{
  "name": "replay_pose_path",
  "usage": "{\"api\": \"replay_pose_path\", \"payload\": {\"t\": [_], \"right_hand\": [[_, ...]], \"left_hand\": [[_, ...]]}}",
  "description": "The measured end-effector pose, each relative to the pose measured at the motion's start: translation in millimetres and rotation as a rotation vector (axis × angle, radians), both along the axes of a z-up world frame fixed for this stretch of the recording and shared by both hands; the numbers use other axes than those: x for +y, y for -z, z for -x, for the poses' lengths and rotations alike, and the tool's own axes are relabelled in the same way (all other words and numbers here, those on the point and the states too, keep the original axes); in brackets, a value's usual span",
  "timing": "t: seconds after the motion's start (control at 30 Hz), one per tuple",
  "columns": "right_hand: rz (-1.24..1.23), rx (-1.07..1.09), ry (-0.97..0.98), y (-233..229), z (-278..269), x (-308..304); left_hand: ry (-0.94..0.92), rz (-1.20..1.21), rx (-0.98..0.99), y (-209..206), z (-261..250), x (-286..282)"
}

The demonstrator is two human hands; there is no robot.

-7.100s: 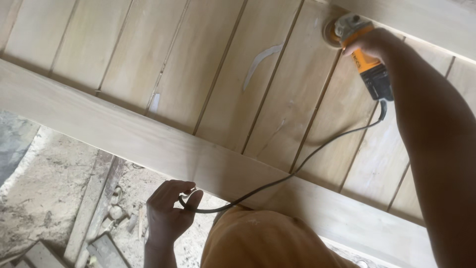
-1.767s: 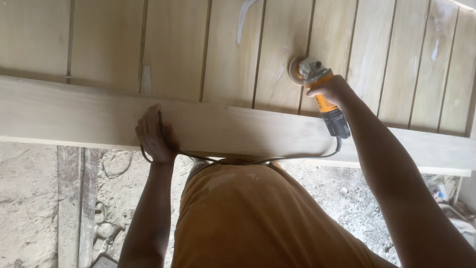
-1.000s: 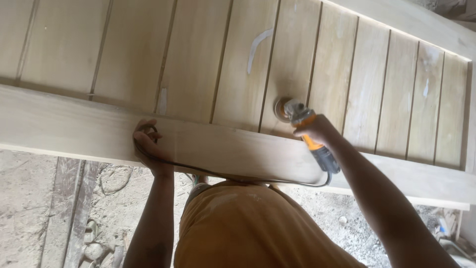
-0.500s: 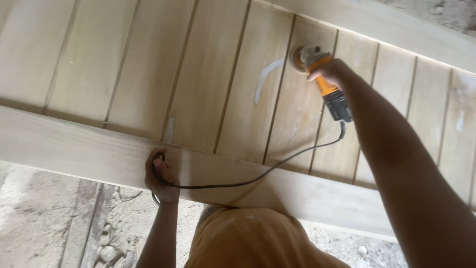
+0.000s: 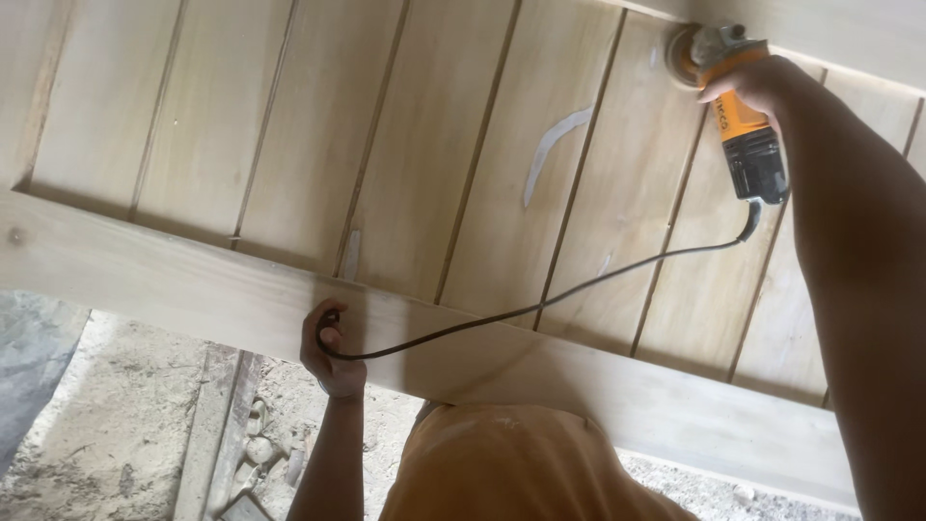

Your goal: The person uses an electric sander to smooth the surface of a wooden door panel. They move the sander across the slats and frame, occasionally repositioning the door and adjusting their stance to reach different areas.

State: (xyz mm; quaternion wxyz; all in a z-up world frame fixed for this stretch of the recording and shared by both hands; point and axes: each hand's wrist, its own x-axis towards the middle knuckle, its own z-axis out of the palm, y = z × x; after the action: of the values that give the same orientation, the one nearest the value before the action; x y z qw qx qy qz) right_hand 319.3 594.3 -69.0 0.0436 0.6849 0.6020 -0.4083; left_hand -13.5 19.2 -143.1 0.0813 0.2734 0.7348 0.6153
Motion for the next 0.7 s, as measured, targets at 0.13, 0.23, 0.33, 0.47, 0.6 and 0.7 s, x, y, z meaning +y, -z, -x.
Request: {"api": "replay_pose_path", "payload": {"t": [0.13,0.23,0.33,0.47,0.6,0.7], "right_hand": [[0.008,-0.037,0.075,0.4,-47.0,-10.8],[0.045,-0.034,0.272,13.4,-85.2,-23.6],[0.040,-0.076,0.252,37.4,-115.3,-54.1],[-0.017,-0.026,0.121,40.5,-122.6,-141.5],[0.019,-0.033,0.093,26.9,-87.4,-244.2],[-0.001,-0.038,-0.040,18.4,-58.2,-299.9]], "left_hand": [[0.035,-0.040,-0.038,6.3,0.7,-8.9],[0.059,-0.108,-0.054,5.8,1.8,-9.3],[0.113,-0.197,-0.052,5.6,3.1,-9.3],[0.092,-0.190,-0.070,7.5,6.5,-13.2],[0.094,-0.282,-0.138,4.4,8.3,-17.1],[0.020,-0.325,-0.208,1.2,17.5,-23.7]]}}
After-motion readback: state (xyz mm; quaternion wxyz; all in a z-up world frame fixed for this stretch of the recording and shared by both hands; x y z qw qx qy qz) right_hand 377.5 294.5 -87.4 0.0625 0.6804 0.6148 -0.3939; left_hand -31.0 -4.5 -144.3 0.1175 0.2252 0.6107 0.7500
